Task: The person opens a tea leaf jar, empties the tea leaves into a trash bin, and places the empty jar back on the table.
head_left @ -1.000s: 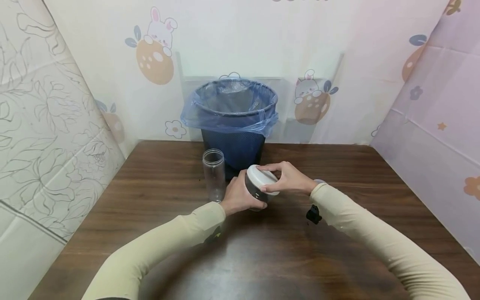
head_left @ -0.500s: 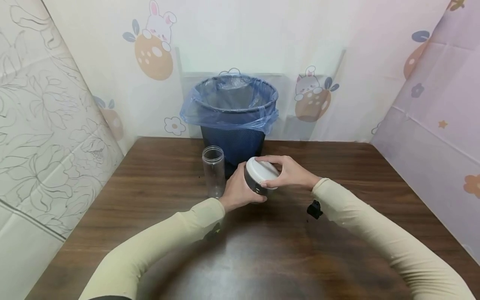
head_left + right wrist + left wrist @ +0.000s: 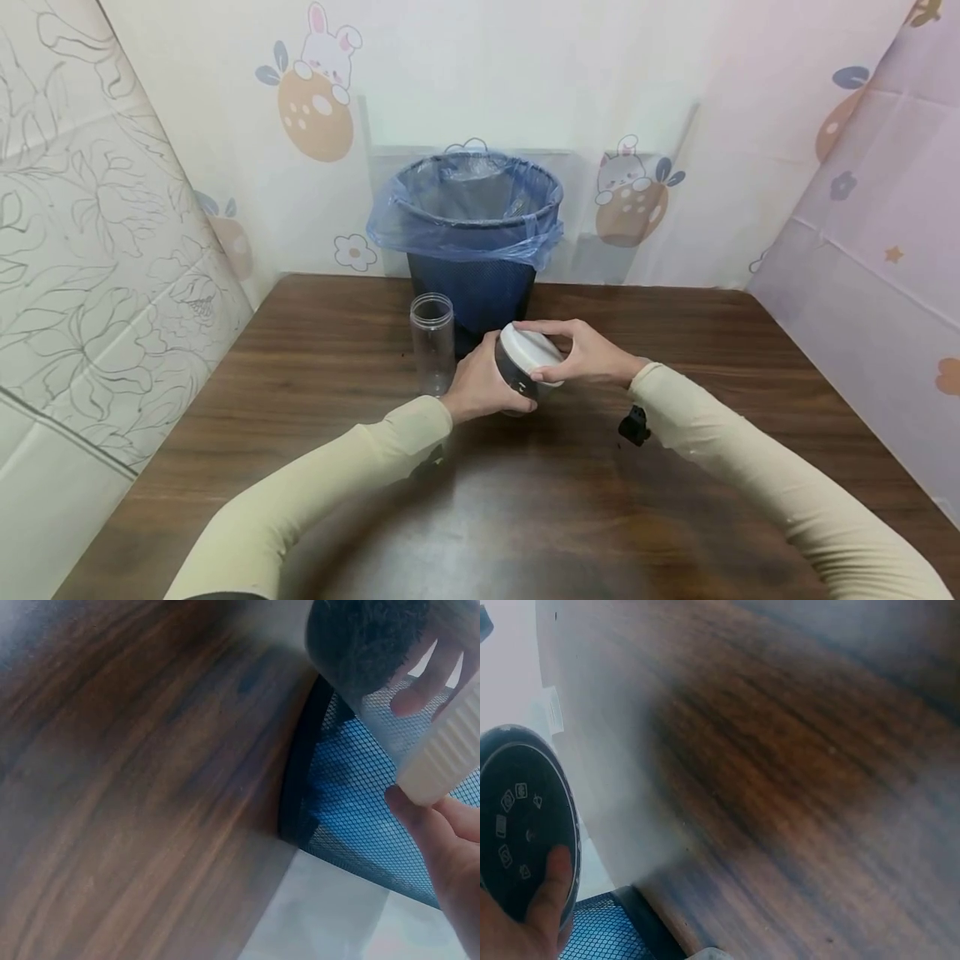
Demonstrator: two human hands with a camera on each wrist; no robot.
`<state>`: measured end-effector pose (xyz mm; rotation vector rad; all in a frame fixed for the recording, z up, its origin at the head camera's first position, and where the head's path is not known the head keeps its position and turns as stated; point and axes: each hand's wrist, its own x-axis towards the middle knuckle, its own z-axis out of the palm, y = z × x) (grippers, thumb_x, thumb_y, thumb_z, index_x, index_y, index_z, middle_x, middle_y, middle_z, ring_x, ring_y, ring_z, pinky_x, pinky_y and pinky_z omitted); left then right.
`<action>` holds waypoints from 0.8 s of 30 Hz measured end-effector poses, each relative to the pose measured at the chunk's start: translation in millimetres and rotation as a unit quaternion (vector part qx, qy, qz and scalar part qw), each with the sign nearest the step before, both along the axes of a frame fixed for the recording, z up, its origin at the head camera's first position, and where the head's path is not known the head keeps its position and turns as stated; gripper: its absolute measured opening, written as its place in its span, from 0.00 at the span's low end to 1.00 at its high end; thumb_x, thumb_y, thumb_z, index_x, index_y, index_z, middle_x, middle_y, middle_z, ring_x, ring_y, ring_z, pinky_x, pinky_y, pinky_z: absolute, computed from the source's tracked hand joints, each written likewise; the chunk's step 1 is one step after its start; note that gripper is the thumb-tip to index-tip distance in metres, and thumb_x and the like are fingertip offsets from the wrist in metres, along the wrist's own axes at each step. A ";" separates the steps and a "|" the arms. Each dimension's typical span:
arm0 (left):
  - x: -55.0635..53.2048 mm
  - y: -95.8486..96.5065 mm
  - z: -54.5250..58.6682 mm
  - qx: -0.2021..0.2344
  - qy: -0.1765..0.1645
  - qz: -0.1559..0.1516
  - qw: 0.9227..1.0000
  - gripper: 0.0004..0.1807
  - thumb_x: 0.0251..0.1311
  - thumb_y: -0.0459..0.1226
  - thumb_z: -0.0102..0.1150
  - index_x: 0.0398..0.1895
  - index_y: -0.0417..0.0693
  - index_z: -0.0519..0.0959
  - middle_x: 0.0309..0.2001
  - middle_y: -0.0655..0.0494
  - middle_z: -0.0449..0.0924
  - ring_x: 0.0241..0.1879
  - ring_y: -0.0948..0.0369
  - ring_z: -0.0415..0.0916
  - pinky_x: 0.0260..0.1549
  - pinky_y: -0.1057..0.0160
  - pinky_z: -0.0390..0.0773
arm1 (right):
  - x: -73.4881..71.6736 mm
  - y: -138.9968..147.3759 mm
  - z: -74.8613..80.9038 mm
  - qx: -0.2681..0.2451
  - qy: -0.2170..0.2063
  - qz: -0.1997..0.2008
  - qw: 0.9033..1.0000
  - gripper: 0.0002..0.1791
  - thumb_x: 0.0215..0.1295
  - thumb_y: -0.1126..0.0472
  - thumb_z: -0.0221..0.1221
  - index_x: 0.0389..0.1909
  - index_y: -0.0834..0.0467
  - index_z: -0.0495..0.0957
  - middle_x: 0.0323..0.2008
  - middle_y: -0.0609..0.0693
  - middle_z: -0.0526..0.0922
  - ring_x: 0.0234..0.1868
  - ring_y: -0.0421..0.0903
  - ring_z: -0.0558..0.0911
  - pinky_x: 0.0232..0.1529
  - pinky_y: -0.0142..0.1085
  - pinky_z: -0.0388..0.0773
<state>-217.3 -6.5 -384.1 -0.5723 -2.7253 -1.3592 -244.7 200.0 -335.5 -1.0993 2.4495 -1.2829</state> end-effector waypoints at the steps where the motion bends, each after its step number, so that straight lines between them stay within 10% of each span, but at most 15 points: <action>1: 0.5 0.0 0.4 0.001 -0.004 -0.002 1.000 0.59 0.27 0.46 0.81 0.67 0.42 0.57 0.54 0.49 0.72 0.49 0.55 0.72 0.50 0.57 0.72 | 0.0 0.5 0.1 0.002 0.002 0.002 1.000 0.40 0.51 0.61 0.71 0.67 0.54 0.68 0.63 0.50 0.72 0.48 0.55 0.73 0.43 0.44 0.74; 16: 6.1 -3.7 -0.4 0.018 -0.013 -0.025 0.999 0.60 0.28 0.45 0.82 0.68 0.39 0.57 0.60 0.47 0.66 0.56 0.54 0.66 0.55 0.55 0.68 | -3.3 8.4 20.3 0.110 -0.088 -0.008 0.990 0.47 0.54 0.53 0.68 0.73 0.50 0.55 0.62 0.57 0.65 0.58 0.55 0.66 0.49 0.47 0.73; 24: 5.8 -7.4 -3.9 0.007 0.010 -0.044 0.999 0.56 0.29 0.44 0.81 0.65 0.39 0.60 0.55 0.48 0.69 0.51 0.55 0.69 0.51 0.57 0.71 | -0.4 5.2 20.1 0.096 -0.011 0.042 0.994 0.49 0.45 0.55 0.74 0.68 0.54 0.60 0.58 0.53 0.66 0.54 0.53 0.67 0.46 0.46 0.74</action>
